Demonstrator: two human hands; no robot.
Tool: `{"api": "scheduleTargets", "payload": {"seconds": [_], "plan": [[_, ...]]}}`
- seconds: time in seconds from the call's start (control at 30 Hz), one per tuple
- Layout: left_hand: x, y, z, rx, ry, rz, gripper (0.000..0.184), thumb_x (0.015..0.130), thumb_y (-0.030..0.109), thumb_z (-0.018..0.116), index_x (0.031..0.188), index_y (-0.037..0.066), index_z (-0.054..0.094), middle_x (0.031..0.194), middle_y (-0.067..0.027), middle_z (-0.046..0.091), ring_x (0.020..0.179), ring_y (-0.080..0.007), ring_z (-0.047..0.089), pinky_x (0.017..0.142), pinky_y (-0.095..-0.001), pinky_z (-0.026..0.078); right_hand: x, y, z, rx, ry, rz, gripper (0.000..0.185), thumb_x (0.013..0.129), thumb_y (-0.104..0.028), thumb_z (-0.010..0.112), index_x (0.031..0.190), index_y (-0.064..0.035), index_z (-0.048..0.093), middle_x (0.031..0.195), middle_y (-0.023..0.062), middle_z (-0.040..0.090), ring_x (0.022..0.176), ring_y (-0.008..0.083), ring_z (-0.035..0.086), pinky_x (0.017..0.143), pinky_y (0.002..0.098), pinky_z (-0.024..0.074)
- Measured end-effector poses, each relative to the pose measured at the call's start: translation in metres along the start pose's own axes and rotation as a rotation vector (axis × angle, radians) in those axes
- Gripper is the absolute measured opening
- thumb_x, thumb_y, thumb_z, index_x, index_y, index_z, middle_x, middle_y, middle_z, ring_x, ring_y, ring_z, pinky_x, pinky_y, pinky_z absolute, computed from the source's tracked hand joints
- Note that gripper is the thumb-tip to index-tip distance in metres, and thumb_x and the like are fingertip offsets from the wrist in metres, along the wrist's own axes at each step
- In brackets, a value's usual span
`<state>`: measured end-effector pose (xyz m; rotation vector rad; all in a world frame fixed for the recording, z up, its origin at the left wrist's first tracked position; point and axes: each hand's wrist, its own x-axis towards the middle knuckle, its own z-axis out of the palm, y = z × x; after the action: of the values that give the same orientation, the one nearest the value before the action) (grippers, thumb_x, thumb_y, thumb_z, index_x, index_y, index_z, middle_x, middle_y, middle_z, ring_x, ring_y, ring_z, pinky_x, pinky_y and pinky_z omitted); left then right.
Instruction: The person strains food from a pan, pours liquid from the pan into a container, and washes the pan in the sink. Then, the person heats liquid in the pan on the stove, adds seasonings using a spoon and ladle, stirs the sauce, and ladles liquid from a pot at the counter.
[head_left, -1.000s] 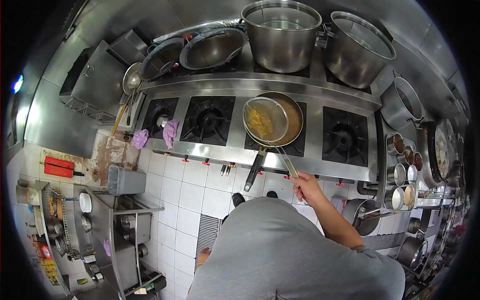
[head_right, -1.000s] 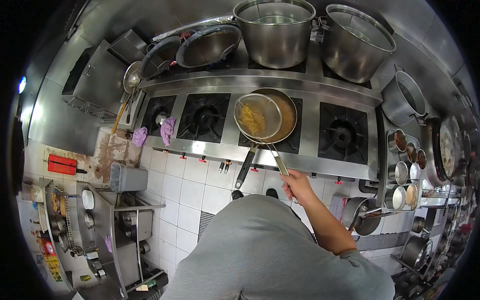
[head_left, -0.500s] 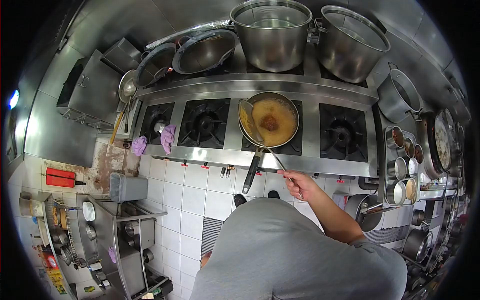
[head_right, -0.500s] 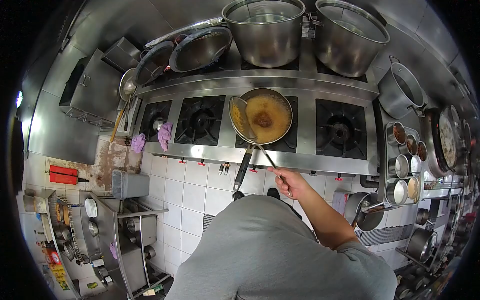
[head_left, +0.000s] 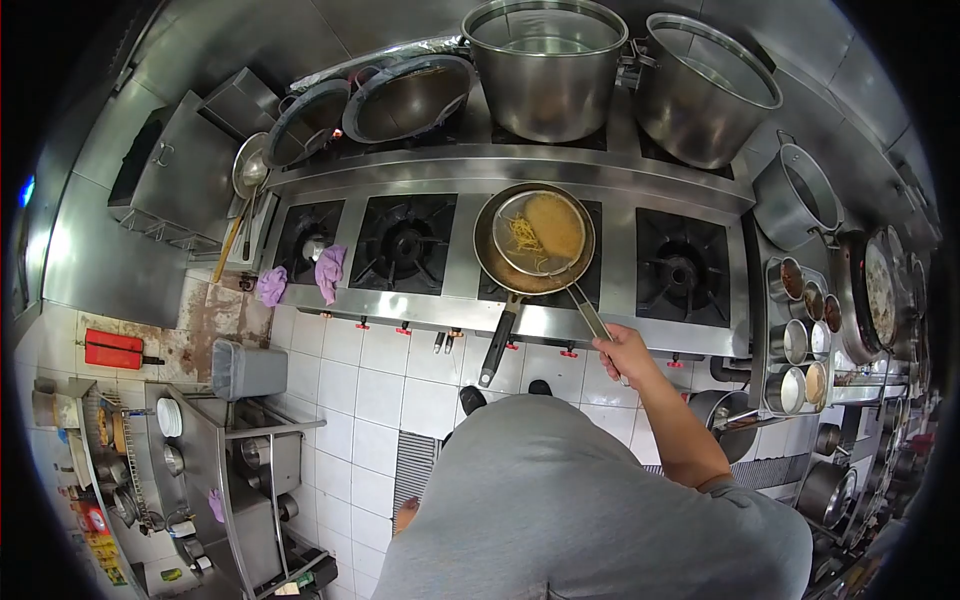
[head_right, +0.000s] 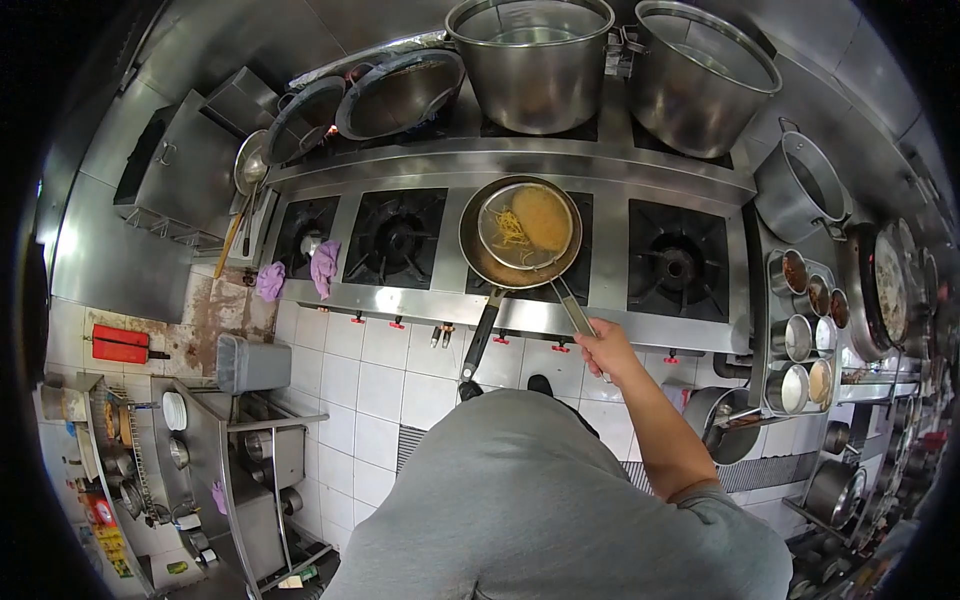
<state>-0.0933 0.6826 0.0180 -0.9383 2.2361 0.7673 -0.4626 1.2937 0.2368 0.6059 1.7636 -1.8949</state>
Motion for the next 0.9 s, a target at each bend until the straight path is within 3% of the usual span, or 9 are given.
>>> {"api": "scheduleTargets", "payload": {"seconds": [0.1,0.23,0.4,0.47,0.6,0.67,0.73,0.8,0.9], "plan": [[0.009,-0.004,0.005,0.065,-0.006,0.073,0.044,0.092,0.031,0.059,0.126,0.004,0.065,0.123,-0.0215,0.067,0.114,-0.0335,0.065,0.098,-0.0400,0.052,-0.005,0.002,-0.002,-0.089,0.059,-0.054,0.021,0.095,-0.014,0.063,0.114,-0.0054,0.064,0.061,0.0024,0.053,0.037,0.0094,0.044,0.033,0.0280,0.0311],[0.026,-0.012,0.005,0.644,-0.087,0.545,0.042,0.093,0.026,0.055,0.126,0.001,0.064,0.134,-0.0215,0.060,0.118,-0.0349,0.061,0.100,-0.0396,0.051,-0.013,-0.003,-0.011,-0.257,0.114,-0.097,0.031,0.093,-0.013,0.063,0.124,-0.0070,0.062,0.064,0.0069,0.058,0.043,0.0132,0.052,0.039,0.0309,0.0404],[0.030,-0.010,0.017,0.384,-0.081,0.395,0.042,0.093,0.028,0.056,0.125,0.003,0.064,0.134,-0.0215,0.060,0.118,-0.0352,0.061,0.102,-0.0386,0.050,-0.014,-0.009,-0.022,-0.948,0.539,-0.481,0.039,0.093,-0.017,0.059,0.132,-0.0093,0.058,0.085,0.0207,0.070,0.077,0.0371,0.070,0.073,0.0488,0.0545],[0.030,-0.012,0.017,0.736,-0.064,0.676,0.045,0.094,0.029,0.057,0.128,0.001,0.062,0.132,-0.0231,0.061,0.119,-0.0350,0.061,0.102,-0.0376,0.050,-0.020,-0.023,-0.018,-1.030,0.569,-0.409,0.040,0.094,-0.018,0.058,0.134,-0.0102,0.057,0.089,0.0225,0.070,0.082,0.0398,0.069,0.075,0.0510,0.0539],[0.000,0.017,0.013,0.346,-0.127,0.385,0.046,0.093,0.029,0.060,0.129,0.001,0.062,0.130,-0.0253,0.062,0.120,-0.0355,0.061,0.103,-0.0376,0.049,-0.017,-0.029,-0.013,-1.168,0.577,-0.295,0.042,0.095,-0.017,0.055,0.137,-0.0112,0.054,0.095,0.0251,0.070,0.088,0.0424,0.068,0.078,0.0524,0.0538],[-0.021,0.033,0.011,-0.174,-0.085,0.005,0.045,0.092,0.031,0.063,0.128,0.003,0.064,0.132,-0.0266,0.060,0.124,-0.0359,0.058,0.104,-0.0377,0.048,-0.011,-0.024,-0.007,-1.153,0.544,-0.281,0.042,0.095,-0.017,0.056,0.137,-0.0110,0.055,0.095,0.0252,0.070,0.088,0.0422,0.068,0.077,0.0526,0.0536],[-0.023,0.018,0.016,-0.094,-0.059,-0.020,0.048,0.090,0.030,0.065,0.127,0.000,0.064,0.135,-0.0265,0.058,0.126,-0.0365,0.057,0.106,-0.0377,0.046,0.002,-0.009,-0.005,-1.142,0.507,-0.269,0.042,0.095,-0.016,0.056,0.136,-0.0108,0.056,0.095,0.0252,0.070,0.088,0.0420,0.068,0.077,0.0528,0.0534],[-0.018,-0.020,0.026,0.367,-0.108,0.361,0.056,0.088,0.030,0.067,0.130,-0.007,0.059,0.134,-0.0266,0.059,0.126,-0.0369,0.057,0.106,-0.0371,0.045,0.018,0.020,-0.011,-1.011,0.491,-0.515,0.041,0.094,-0.013,0.057,0.134,-0.0084,0.058,0.088,0.0238,0.070,0.080,0.0379,0.070,0.074,0.0490,0.0546],[-0.075,0.048,-0.010,-0.071,-0.037,-0.062,0.060,0.086,0.027,0.070,0.132,-0.009,0.056,0.128,-0.0250,0.063,0.121,-0.0339,0.060,0.103,-0.0356,0.046,0.023,0.026,0.000,-0.622,0.237,-0.347,0.033,0.095,-0.011,0.058,0.127,-0.0057,0.059,0.066,0.0112,0.062,0.054,0.0220,0.062,0.051,0.0386,0.0504]]}}
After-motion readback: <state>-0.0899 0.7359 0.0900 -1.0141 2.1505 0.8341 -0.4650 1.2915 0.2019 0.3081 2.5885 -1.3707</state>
